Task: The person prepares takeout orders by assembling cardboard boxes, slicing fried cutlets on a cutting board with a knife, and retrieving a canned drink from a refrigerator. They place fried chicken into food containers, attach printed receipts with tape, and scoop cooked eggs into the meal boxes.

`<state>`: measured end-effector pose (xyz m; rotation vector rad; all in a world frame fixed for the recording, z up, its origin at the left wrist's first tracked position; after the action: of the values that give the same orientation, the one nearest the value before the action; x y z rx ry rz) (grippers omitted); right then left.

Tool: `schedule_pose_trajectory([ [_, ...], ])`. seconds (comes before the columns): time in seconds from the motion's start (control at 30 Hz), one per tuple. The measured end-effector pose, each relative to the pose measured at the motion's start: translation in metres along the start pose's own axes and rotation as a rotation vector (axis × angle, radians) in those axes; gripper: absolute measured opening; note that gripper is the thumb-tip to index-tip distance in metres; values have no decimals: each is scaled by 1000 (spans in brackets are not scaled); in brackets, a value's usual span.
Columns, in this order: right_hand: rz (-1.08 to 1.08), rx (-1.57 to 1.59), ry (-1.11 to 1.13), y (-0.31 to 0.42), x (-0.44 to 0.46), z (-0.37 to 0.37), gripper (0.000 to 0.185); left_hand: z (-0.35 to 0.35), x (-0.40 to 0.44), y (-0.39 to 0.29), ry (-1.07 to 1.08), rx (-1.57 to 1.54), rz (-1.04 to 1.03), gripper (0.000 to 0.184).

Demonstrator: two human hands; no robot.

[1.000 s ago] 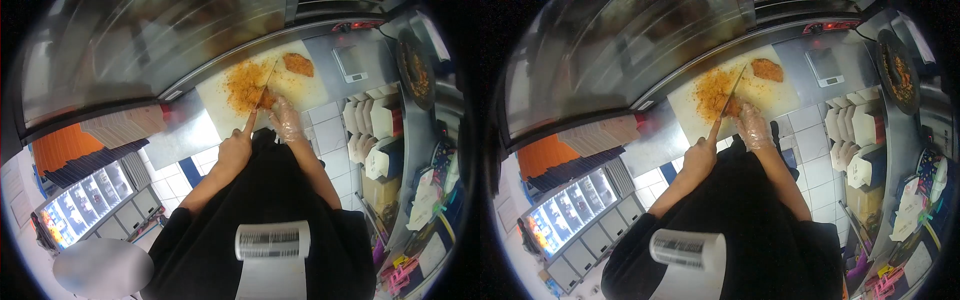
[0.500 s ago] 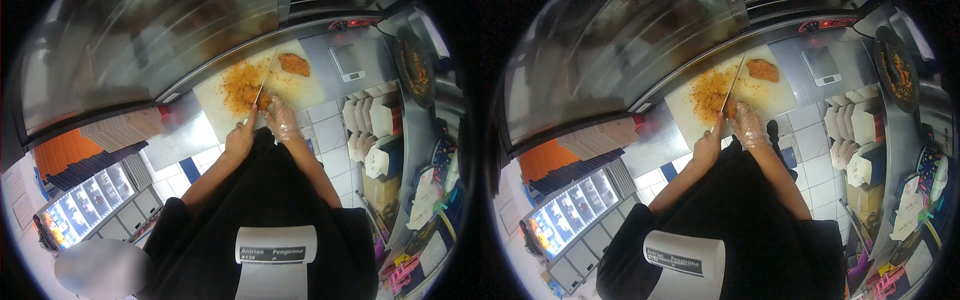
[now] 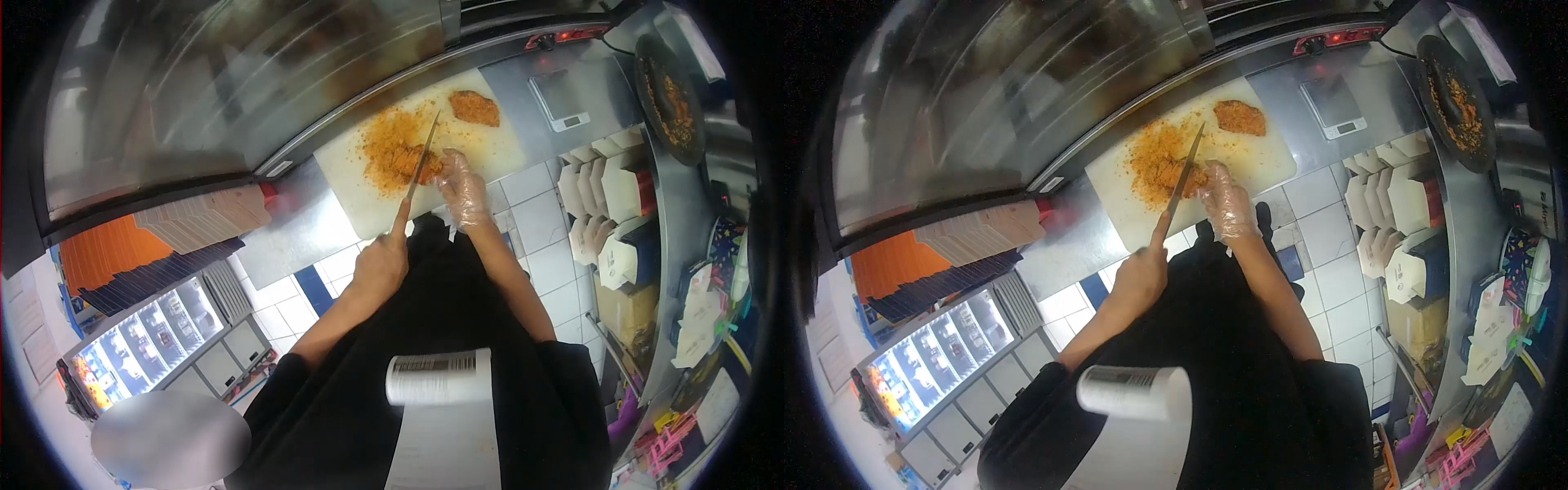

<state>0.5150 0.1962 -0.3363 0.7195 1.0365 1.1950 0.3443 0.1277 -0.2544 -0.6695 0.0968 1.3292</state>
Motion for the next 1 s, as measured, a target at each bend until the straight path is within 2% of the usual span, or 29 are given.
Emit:
schedule_pose_trajectory([
  [0.1, 1, 11, 2, 4, 2, 1, 55, -18, -2, 9, 83, 9, 47, 84],
  [0.2, 30, -13, -30, 3, 4, -1, 54, -54, 26, 20, 48, 5, 48, 88],
  [0.27, 67, -60, -43, 8, 4, 4, 54, -62, 43, 22, -64, 78, 33, 79],
  [0.37, 45, -39, 8, 13, 2, 1, 52, -48, 61, 13, -137, 10, 8, 79],
  [0.43, -12, 212, -82, -2, 3, -2, 54, -36, 55, 11, -155, -12, 2, 78],
  [0.53, 68, 188, -102, -14, 7, 2, 55, -17, 32, -4, -174, -52, -3, 77],
  [0.77, -62, 192, -80, -26, 13, -1, 51, -26, 21, -12, -139, -184, 43, 73],
  [0.83, 29, 213, -108, -22, 13, 2, 50, -24, 21, -15, -116, -177, 71, 73],
  [1.0, -23, 235, -86, -22, 12, 3, 52, -41, 23, -11, -63, -89, 147, 74],
])
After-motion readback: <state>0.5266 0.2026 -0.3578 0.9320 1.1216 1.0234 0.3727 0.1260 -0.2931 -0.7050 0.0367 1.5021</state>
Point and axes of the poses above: each hand's wrist, its own x-axis towards the middle knuckle, its own z-axis out of the back of the hand, y = z × x, the point moved 8 cm from there along x, towards the middle knuckle, and after that the axes turned 1 degree about -x, right-handed, at the moved point
